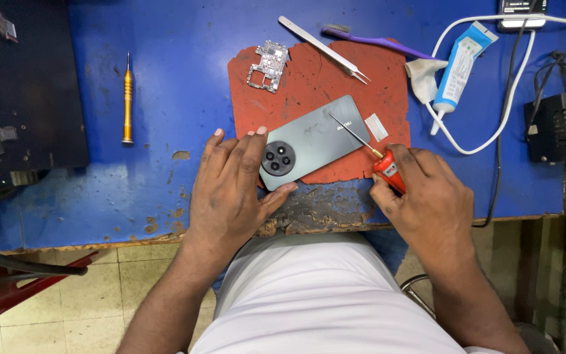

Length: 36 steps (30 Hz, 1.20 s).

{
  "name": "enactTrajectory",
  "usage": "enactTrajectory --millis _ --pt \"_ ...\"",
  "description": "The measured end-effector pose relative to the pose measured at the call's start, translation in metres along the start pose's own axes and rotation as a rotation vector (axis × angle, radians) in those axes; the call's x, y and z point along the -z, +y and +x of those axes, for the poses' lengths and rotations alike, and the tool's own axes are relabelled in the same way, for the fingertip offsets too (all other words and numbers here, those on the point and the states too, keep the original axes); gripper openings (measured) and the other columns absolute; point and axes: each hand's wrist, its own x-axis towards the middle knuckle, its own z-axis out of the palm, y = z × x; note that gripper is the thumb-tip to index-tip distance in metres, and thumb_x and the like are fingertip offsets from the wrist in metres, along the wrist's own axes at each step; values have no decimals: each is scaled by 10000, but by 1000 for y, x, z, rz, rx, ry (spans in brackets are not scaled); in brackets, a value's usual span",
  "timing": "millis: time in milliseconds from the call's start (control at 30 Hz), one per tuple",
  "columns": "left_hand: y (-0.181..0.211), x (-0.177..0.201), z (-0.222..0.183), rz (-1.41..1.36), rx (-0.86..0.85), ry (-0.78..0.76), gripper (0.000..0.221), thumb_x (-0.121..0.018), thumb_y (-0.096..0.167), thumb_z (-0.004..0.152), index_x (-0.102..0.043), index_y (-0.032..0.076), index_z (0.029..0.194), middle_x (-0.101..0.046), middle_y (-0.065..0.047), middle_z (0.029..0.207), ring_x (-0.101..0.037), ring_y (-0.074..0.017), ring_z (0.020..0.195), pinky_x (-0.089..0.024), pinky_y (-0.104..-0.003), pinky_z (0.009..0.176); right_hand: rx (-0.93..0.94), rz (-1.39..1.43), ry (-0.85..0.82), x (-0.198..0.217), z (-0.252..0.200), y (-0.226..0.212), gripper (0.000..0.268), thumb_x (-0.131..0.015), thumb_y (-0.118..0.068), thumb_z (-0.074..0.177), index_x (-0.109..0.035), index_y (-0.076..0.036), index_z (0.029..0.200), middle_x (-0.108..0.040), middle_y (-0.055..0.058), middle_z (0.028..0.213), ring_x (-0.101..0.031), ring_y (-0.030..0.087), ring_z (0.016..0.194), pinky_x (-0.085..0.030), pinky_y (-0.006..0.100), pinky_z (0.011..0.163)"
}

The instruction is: The person cleans the back of a mobile phone with a cloth, applies adhesive, and attaches a new screen using a screwdriver and hands.

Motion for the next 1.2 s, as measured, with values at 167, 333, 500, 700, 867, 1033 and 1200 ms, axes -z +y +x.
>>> enactTrajectory --millis 167,333,500,700,867,1033,1200 --pt "-1 -1 0 8 -3 -1 918 -831 495 857 -377 5 1486 -630 -197 1253 -588 -347 1196 -387 -599 1171 1 6 -7 -1 0 -1 448 -819 -259 823 -718 -75 1219 -676 64 995 -688 247 890 -564 400 674" --pt "-1 0 0 -5 -3 -5 931 -835 490 855 -367 2 1495 -628 -198 1255 -583 -351 1190 -385 -600 1174 -4 14 -11 1 2 -3 448 -820 -277 822 -718 -78 1210 -675 65 994 -688 253 895 -561 410 662" --pt "0 -1 0 -12 7 0 932 -834 490 853 -365 12 1501 -624 -180 1264 -584 -337 1197 -382 -600 1179 -22 9 -4 5 6 -9 429 -809 -296 877 -716 -78 1234 -671 64 994 -680 261 895 -557 421 663" --pt "0 0 0 -12 9 -4 924 -836 486 856 -368 13 1497 -623 -179 1265 -583 -335 1195 -384 -599 1175 6 12 -7 4 8 -12 403 -785 -296 898 -721 -71 1226 -669 70 997 -683 254 903 -560 403 666" --pt "-1 1 1 -11 6 -5 920 -838 478 854 -371 9 1493 -624 -178 1266 -585 -332 1195 -386 -599 1174 14 0 -12 2 6 -10 440 -792 -299 874 -726 -54 1233 -665 74 972 -682 249 884 -558 397 653" --pt "0 0 0 -17 5 1 919 -843 468 858 -371 3 1496 -625 -178 1269 -583 -335 1192 -386 -600 1172 12 -1 2 1 7 -9 409 -797 -292 879 -728 -69 1215 -670 64 982 -684 242 894 -560 394 659" --pt "-1 0 1 -6 4 -2 917 -841 476 853 -378 6 1489 -618 -184 1270 -580 -338 1190 -382 -603 1169 -15 7 5 4 8 -10 423 -809 -300 863 -729 -80 1215 -673 63 981 -680 255 891 -553 404 659"
